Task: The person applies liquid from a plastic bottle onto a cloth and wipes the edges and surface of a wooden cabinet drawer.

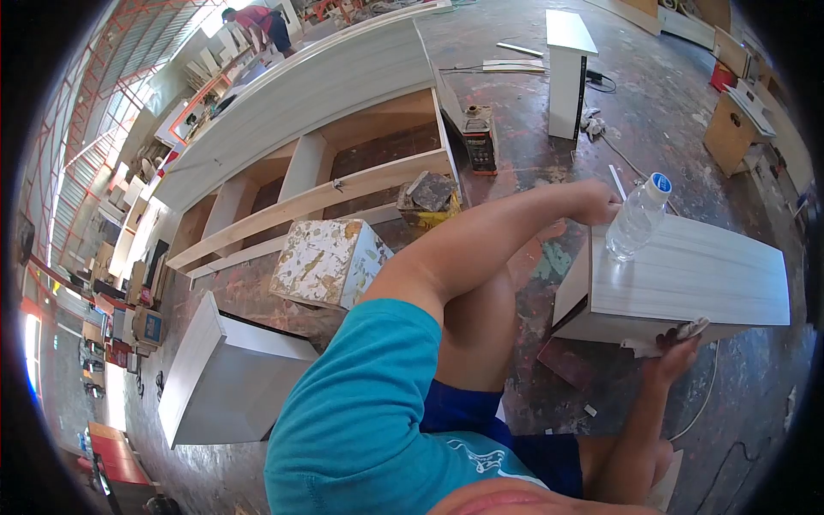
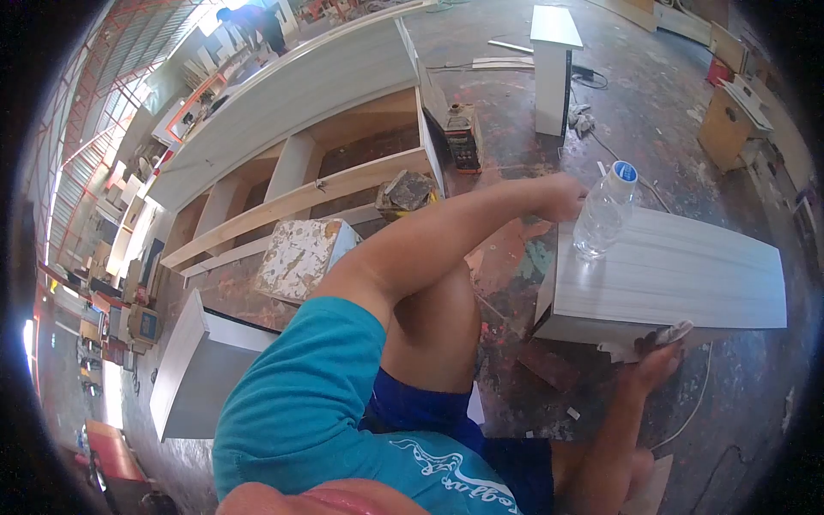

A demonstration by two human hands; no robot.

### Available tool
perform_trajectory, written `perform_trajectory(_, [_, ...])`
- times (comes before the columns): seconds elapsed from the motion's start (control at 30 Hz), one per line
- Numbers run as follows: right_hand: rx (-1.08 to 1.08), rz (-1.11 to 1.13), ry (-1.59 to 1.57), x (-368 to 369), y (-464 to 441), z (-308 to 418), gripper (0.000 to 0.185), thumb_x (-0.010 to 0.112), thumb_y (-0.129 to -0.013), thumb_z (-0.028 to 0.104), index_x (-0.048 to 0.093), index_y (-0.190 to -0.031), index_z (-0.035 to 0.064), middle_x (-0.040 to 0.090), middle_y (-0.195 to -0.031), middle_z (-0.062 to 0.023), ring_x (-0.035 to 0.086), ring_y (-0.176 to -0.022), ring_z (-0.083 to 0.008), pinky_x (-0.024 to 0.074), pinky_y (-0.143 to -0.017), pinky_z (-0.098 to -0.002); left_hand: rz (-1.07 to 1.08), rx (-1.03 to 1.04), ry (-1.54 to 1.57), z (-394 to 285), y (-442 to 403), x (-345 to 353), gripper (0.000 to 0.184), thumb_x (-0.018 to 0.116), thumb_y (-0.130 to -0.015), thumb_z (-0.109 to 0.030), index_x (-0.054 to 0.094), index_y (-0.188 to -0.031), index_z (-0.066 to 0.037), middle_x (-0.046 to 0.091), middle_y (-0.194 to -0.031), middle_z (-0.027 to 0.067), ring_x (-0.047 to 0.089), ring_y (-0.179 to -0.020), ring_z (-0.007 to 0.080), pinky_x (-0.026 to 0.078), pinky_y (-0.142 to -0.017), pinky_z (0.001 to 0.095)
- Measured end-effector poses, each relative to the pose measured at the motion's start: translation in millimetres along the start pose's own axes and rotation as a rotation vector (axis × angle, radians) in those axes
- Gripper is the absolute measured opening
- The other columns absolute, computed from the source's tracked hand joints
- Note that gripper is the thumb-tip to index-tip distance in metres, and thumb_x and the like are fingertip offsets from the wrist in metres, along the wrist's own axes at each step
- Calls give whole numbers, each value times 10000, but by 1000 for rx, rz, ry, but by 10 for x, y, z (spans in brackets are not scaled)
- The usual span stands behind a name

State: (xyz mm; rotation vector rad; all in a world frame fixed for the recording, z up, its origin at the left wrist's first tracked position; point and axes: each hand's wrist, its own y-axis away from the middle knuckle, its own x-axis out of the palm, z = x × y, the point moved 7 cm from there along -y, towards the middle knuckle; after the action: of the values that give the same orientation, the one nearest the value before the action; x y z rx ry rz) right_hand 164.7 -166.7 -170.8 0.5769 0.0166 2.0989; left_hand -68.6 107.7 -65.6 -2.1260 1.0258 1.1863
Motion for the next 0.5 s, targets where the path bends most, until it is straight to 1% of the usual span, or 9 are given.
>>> perform_trajectory(0.1, [-31,18,6,-55,39,-192,505,581,-1043,489,566,-1296,52,602,-1087,-44,589,-907,-144,514,-701,-297,8,-12,7,2,-9,7,430,494,-989,-431,741,-1077,-91,717,-1101,230,652,-1049,457,510,-917,494])
perform_trajectory(0.2, [-14,291,41,206,435,-480,491,555,-1057,479,558,-1322,65,601,-1120,-40,592,-911,-146,517,-702,-298,36,-32,11,-27,9,-20,433,495,-989,-428,738,-1100,-87,715,-1113,234,651,-1066,453,511,-930,488])
perform_trajectory(0.3, [-41,313,186,268,648,-584,478,516,-1073,462,550,-1342,68,603,-1125,-36,599,-916,-149,522,-708,-308,53,-18,-10,-22,-6,-3,441,495,-989,-421,735,-1126,-77,714,-1120,239,652,-1080,449,511,-940,483])
perform_trajectory(0.4, [-59,88,-62,91,390,-311,474,486,-1082,432,545,-1369,60,610,-1164,-43,617,-952,-169,531,-741,-321,54,-32,-9,-13,1,0,464,489,-994,-429,733,-1149,-65,714,-1129,240,653,-1093,445,510,-949,481])
perform_trajectory(0.5, [-20,-150,-68,-124,82,72,463,492,-1077,406,553,-1382,63,615,-1210,-51,631,-987,-185,532,-774,-325,49,-48,-3,13,-3,6,500,484,-999,-459,733,-1163,-58,714,-1145,238,652,-1104,446,508,-956,480])
